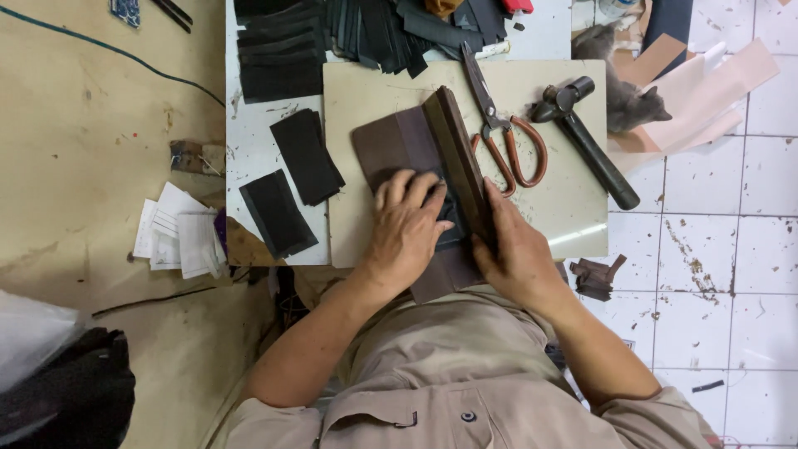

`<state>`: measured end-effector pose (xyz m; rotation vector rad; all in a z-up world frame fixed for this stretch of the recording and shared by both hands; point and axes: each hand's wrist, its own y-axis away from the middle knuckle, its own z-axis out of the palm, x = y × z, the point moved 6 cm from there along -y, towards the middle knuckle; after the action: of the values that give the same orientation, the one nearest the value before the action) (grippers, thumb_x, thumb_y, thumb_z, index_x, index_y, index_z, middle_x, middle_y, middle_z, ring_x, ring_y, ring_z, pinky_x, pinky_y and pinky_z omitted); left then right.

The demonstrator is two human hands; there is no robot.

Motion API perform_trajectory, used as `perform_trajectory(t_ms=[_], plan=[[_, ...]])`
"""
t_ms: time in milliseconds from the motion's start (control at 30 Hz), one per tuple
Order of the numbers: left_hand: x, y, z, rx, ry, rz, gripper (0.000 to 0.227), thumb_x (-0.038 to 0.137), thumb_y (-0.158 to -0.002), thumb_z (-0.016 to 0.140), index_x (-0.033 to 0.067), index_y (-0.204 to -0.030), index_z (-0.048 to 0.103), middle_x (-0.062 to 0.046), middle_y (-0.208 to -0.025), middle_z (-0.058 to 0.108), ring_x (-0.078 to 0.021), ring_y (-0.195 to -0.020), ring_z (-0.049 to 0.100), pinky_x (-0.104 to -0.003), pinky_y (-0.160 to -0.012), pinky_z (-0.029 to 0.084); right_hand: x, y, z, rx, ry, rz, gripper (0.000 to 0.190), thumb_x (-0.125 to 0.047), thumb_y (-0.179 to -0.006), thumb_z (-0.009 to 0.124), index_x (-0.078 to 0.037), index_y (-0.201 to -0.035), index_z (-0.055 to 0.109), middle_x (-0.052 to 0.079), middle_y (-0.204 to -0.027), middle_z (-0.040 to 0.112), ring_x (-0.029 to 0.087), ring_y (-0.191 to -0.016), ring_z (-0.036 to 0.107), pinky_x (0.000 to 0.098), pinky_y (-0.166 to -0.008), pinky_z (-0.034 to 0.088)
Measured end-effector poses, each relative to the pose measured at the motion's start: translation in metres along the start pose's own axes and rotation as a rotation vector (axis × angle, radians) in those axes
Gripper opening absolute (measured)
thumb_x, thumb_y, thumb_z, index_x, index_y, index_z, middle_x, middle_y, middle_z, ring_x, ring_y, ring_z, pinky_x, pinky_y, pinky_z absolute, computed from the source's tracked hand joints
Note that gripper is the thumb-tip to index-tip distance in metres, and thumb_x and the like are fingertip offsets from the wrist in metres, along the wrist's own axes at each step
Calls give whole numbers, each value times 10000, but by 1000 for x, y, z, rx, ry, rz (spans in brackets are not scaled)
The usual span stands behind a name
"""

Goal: Trimming leather components with scissors and assembling them onto a base using a hammer

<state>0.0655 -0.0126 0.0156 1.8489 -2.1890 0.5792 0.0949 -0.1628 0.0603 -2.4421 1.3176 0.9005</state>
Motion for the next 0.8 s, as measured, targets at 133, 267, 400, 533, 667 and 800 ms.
perform_trajectory(t_ms=[133,267,400,533,667,800], plan=[[1,0,-1,43,176,30,413,243,-955,728,-24,-1265,676,-210,-1255,595,-402,-1266,533,-542,-1104,396,21,-2,-7,-2,-305,10,833,-60,-820,708,-102,-1587,384,177,-1314,632,376,-1153,658,497,-857,583],[-1,2,4,51,225,44,344,230,-928,745,-20,-1160,702,-218,-1228,613,-425,-1281,560,-545,-1137,403,33,-4,-5,-93,-606,-15,837,45,-768,759,-46,-1540,451,144,-1282,664,260,-1153,650,427,-875,597],[0,0,0,57,232,47,303,216,-927,743,-13,-1125,717,-216,-1216,615,-433,-1272,566,-539,-1131,424,19,-3,-9,-126,-580,-87,826,20,-764,797,-21,-1521,471,193,-1383,576,261,-1185,590,453,-893,570],[-6,3,9,60,211,83,264,202,-902,757,-8,-1057,716,-205,-1173,608,-418,-1269,565,-533,-1142,414,-12,-3,-15,-60,-445,-159,814,-76,-752,865,-29,-1486,516,237,-1316,618,343,-1126,651,499,-880,557],[-9,12,11,56,244,135,189,118,-870,753,-38,-966,709,-211,-1073,608,-438,-1220,577,-550,-1140,408,-18,9,7,64,-113,-228,767,-303,-764,881,-87,-1444,599,207,-1305,647,380,-1077,655,476,-869,569],[-8,26,-29,-51,243,-24,513,151,-984,673,-172,-1361,545,-367,-1481,466,-503,-1480,308,-574,-1245,191,-31,21,40,283,408,-443,700,-526,-874,719,-53,-1384,635,263,-1248,658,365,-865,648,444,-718,546]])
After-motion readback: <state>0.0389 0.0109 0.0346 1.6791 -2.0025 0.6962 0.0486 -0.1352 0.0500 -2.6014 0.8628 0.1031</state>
